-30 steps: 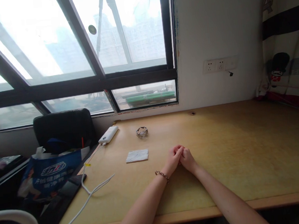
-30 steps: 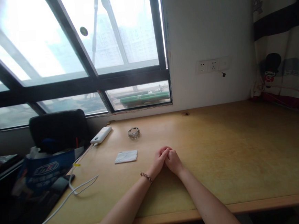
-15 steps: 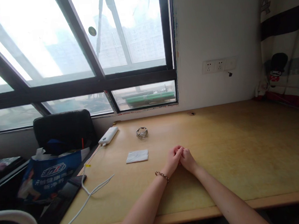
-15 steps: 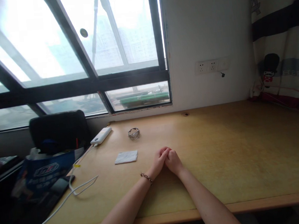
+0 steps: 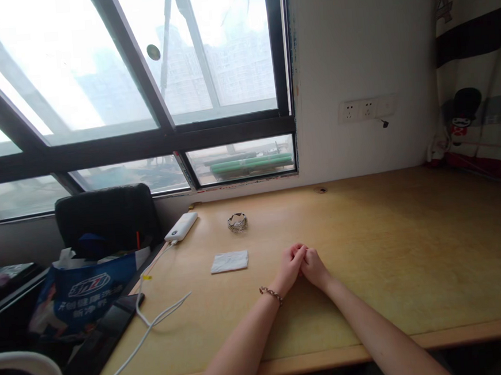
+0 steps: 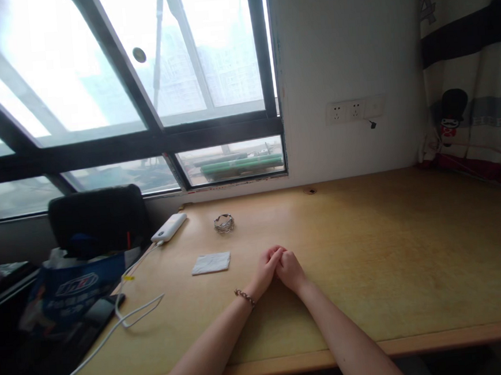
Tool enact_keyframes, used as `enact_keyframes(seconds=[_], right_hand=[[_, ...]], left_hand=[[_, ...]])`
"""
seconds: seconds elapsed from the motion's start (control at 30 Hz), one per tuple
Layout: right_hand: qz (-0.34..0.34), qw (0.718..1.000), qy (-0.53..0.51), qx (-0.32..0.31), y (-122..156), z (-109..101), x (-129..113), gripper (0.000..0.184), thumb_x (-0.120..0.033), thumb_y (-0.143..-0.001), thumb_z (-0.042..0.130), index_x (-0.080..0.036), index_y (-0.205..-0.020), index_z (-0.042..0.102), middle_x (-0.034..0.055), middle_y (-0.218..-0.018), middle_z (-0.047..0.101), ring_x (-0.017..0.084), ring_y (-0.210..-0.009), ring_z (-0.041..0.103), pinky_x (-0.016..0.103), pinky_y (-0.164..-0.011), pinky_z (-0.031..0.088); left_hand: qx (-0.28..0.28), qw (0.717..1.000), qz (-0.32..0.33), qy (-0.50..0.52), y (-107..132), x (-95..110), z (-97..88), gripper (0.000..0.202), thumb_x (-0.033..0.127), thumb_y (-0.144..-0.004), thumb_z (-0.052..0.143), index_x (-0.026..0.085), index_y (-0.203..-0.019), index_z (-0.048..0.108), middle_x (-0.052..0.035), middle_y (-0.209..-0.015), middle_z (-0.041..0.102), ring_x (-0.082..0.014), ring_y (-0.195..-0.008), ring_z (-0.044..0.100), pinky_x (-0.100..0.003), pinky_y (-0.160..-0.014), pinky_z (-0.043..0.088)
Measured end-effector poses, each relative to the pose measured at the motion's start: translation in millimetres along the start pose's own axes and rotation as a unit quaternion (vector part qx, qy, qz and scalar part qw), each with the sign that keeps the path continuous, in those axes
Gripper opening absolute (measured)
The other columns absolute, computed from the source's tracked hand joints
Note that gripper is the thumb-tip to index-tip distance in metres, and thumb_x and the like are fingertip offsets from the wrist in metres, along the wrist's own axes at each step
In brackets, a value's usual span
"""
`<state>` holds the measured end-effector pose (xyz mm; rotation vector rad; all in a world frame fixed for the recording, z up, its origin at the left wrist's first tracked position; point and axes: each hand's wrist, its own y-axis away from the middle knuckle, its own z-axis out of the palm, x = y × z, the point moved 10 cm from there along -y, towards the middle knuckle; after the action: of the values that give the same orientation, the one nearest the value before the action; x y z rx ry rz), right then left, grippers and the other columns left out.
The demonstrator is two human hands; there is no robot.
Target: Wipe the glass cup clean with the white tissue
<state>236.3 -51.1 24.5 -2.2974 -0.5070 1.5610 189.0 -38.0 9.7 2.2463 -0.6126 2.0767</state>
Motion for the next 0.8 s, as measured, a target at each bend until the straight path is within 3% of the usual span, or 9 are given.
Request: enact_keyframes(seconds=[0.47,0.8], right_hand=[[0.010,1.000,0.027,-0.005,-0.7,-0.7,-1.4,0.035,-0.029,-0.082,0.033,-0.017,-0.060,0.057,0.0020,-0.046,0.055,0.013,-0.046,0.053,0.020,-0.041,0.036],[0.013,1.000,0.021,-0.011,0.8,0.7,0.9,0.034,-0.028,-0.082,0.033,-0.017,-0.061,0.057,0.0008,-0.045,0.055,0.012,-0.044,0.053,0.020,-0.041,0.036]], left_hand=[[0.012,1.000,-0.013,-0.016,-0.7,-2.2,-2.0,0.036,0.043,-0.076,0.042,0.012,-0.066,0.055,-0.0005,-0.057,0.049,-0.0102,-0.055,0.044,-0.019,-0.049,0.036],[-0.002,1.000,-0.010,-0.010,0.0,1.1,-0.1,0.036,0.043,-0.077,0.041,0.011,-0.069,0.056,0.0005,-0.057,0.048,-0.0076,-0.049,0.040,-0.017,-0.043,0.031]])
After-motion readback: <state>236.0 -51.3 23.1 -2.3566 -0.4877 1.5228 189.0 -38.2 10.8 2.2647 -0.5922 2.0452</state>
